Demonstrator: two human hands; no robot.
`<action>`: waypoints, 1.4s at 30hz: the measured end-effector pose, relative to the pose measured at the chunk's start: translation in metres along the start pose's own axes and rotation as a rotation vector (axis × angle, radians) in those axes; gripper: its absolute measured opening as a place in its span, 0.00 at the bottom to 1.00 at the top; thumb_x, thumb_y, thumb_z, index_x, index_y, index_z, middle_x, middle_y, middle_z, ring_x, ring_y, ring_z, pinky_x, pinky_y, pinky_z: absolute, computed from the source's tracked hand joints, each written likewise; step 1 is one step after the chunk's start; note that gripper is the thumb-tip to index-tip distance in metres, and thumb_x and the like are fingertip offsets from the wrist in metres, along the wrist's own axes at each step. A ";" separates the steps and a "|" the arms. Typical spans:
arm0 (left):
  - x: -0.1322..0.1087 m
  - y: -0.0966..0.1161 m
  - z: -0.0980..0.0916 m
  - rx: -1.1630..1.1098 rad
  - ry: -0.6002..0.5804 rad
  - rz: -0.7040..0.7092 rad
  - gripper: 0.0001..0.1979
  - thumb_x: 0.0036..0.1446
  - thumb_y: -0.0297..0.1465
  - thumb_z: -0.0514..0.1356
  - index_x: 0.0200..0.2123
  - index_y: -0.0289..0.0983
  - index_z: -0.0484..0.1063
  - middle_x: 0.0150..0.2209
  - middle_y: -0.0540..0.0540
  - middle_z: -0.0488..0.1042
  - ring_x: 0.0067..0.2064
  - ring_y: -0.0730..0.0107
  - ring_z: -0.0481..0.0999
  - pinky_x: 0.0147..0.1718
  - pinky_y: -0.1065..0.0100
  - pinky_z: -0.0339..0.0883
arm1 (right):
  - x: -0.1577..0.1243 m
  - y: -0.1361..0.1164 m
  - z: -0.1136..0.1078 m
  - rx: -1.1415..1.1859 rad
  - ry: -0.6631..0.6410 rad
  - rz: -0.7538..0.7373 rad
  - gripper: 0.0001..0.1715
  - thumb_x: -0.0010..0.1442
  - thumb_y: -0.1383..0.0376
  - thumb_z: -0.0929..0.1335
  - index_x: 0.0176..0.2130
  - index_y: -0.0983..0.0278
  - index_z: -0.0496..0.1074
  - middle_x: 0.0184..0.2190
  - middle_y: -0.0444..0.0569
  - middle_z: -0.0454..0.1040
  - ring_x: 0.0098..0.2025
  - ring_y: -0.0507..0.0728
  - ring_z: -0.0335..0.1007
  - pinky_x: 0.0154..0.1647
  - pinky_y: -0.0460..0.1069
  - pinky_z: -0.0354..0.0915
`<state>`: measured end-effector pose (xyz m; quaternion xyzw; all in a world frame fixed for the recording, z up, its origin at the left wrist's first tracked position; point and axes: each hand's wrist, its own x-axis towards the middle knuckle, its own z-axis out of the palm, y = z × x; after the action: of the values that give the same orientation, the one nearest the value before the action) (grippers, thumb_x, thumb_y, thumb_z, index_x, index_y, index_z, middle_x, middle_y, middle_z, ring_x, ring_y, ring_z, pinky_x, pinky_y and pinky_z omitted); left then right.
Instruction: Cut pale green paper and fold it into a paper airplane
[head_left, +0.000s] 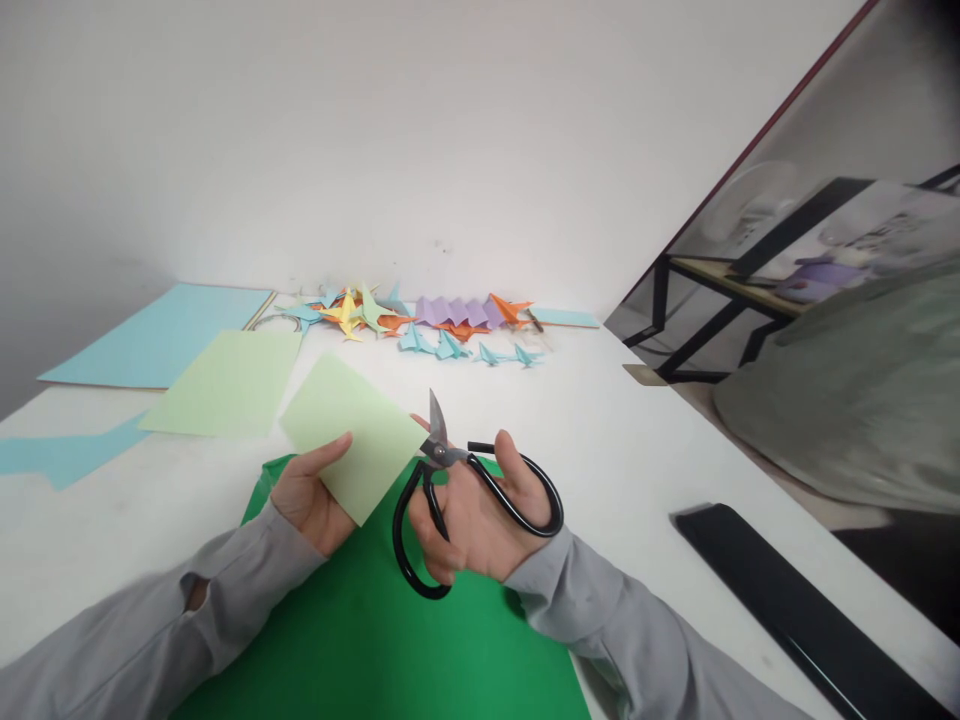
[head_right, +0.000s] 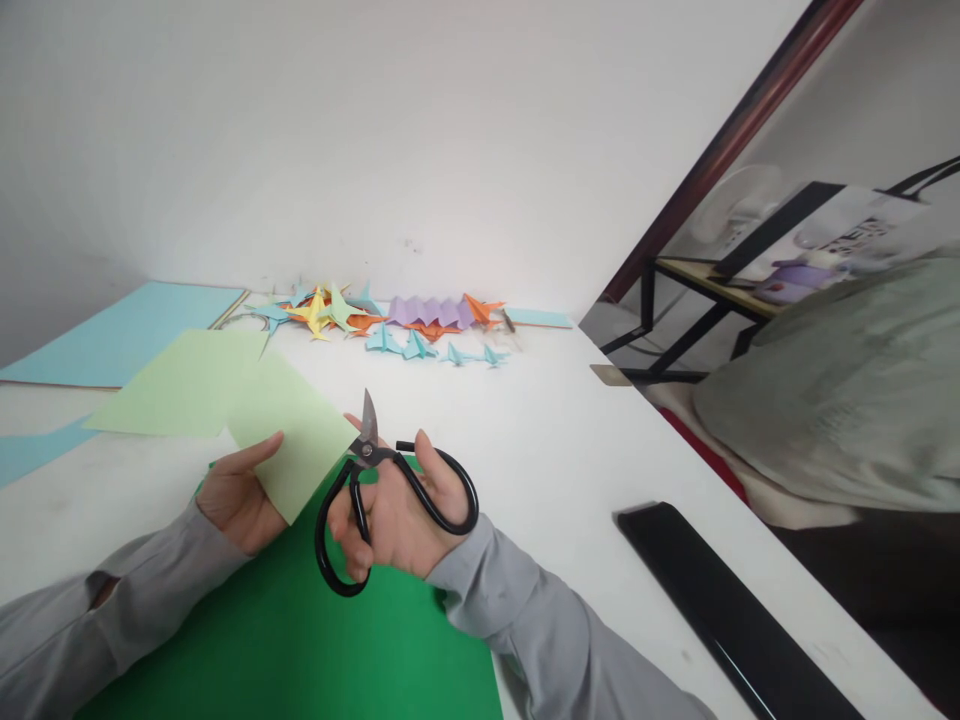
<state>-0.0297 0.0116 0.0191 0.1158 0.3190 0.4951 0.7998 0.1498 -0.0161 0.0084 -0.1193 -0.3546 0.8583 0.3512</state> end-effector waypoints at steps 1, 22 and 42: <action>-0.001 -0.001 0.001 -0.007 -0.012 -0.004 0.23 0.53 0.23 0.56 0.54 0.28 0.63 0.42 0.37 0.77 0.46 0.53 0.76 0.47 0.57 0.70 | 0.000 0.000 0.000 0.009 -0.010 -0.007 0.47 0.53 0.34 0.44 0.64 0.51 0.34 0.30 0.46 0.72 0.20 0.52 0.61 0.25 0.51 0.57; 0.011 0.007 0.001 0.232 0.117 0.107 0.25 0.48 0.19 0.62 0.50 0.37 0.70 0.39 0.45 0.79 0.41 0.54 0.78 0.38 0.62 0.75 | 0.000 -0.002 -0.003 -0.113 0.000 -0.013 0.52 0.51 0.33 0.51 0.64 0.57 0.33 0.25 0.43 0.68 0.20 0.52 0.59 0.25 0.52 0.57; 0.005 0.020 0.005 0.121 0.016 0.037 0.26 0.52 0.19 0.57 0.56 0.34 0.63 0.42 0.40 0.78 0.46 0.52 0.76 0.48 0.55 0.71 | 0.000 0.000 -0.010 -0.054 0.015 0.006 0.47 0.54 0.35 0.50 0.63 0.55 0.34 0.26 0.44 0.69 0.20 0.52 0.59 0.26 0.52 0.57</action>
<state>-0.0394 0.0258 0.0307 0.1660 0.3523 0.4906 0.7795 0.1544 -0.0115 0.0012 -0.1365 -0.3747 0.8485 0.3478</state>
